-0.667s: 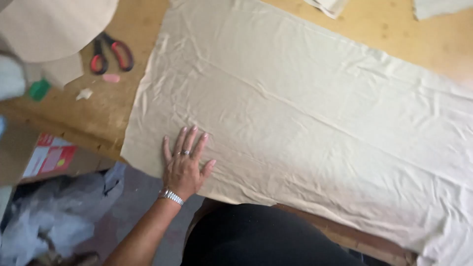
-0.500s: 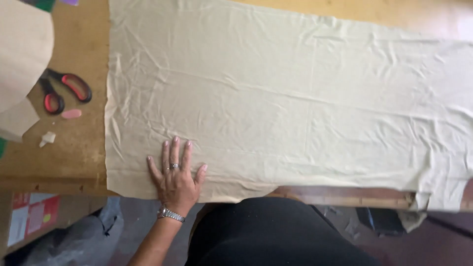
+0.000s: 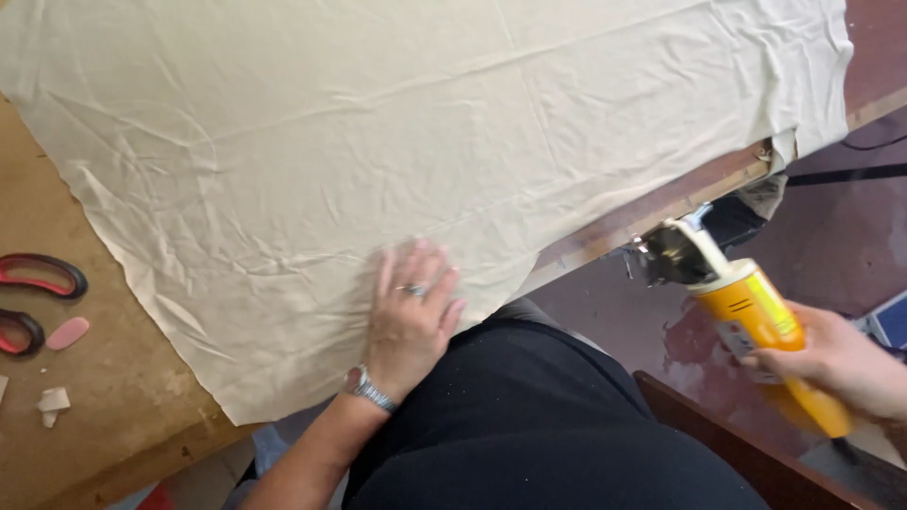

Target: Cutting fabric pieces for garments using an electric rotary cutter and scissors on a cutting table.

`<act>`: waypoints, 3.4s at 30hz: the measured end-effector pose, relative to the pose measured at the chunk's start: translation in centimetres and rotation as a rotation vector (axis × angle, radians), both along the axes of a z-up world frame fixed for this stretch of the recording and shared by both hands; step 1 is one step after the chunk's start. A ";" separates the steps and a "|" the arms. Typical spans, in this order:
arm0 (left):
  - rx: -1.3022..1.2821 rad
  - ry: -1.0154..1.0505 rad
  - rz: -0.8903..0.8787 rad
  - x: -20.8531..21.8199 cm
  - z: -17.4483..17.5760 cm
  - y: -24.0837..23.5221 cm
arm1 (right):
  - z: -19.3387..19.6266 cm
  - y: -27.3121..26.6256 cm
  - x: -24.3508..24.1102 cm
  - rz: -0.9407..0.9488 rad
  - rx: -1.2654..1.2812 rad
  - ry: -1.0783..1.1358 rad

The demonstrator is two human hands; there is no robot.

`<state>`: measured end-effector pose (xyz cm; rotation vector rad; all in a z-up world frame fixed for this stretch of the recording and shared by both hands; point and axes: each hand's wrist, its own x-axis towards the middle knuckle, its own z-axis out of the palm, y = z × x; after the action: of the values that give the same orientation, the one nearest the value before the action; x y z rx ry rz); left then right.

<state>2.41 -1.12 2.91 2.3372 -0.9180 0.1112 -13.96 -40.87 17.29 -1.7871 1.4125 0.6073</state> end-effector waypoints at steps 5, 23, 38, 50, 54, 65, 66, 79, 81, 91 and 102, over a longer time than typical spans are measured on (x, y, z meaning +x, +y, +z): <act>-0.105 -0.294 -0.303 1.7 -2.1 -7.6 | -2.4 4.3 -0.4 0.016 0.155 0.039; -0.037 -0.368 -0.199 6.5 -5.3 -9.9 | -4.5 10.2 3.9 0.308 -0.116 0.219; -0.010 -0.226 -0.154 6.4 -6.0 -9.7 | -4.7 9.7 11.2 0.321 -0.140 0.086; -0.007 -0.179 -0.150 6.5 -5.7 -9.8 | -5.5 8.4 19.5 0.416 -0.191 0.099; -0.016 -0.189 -0.141 6.4 -5.5 -9.8 | -4.9 9.2 22.9 0.432 -0.184 0.059; -0.078 -0.016 -0.259 6.8 -5.2 -9.4 | -5.9 9.7 30.5 0.384 -0.159 -0.158; -0.083 -0.013 -0.260 6.8 -5.3 -9.4 | -6.1 9.9 31.2 0.390 -0.148 -0.189; -0.135 -0.153 -0.103 6.7 -5.1 -9.3 | -7.1 9.3 42.1 0.276 -0.012 -0.339; -0.112 -0.165 -0.106 6.5 -5.4 -9.4 | -6.7 9.8 44.1 0.296 -0.020 -0.332; -0.113 -0.201 -0.134 6.5 -5.7 -9.4 | -6.1 5.1 51.1 0.103 0.425 -0.627; 0.045 -0.215 -0.208 6.3 -6.3 -9.5 | 3.8 2.5 24.5 0.151 0.968 -0.756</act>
<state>8.75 -10.61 -3.37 2.2860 -1.2756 0.2621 10.50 -38.33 21.08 -1.1133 0.3383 0.4793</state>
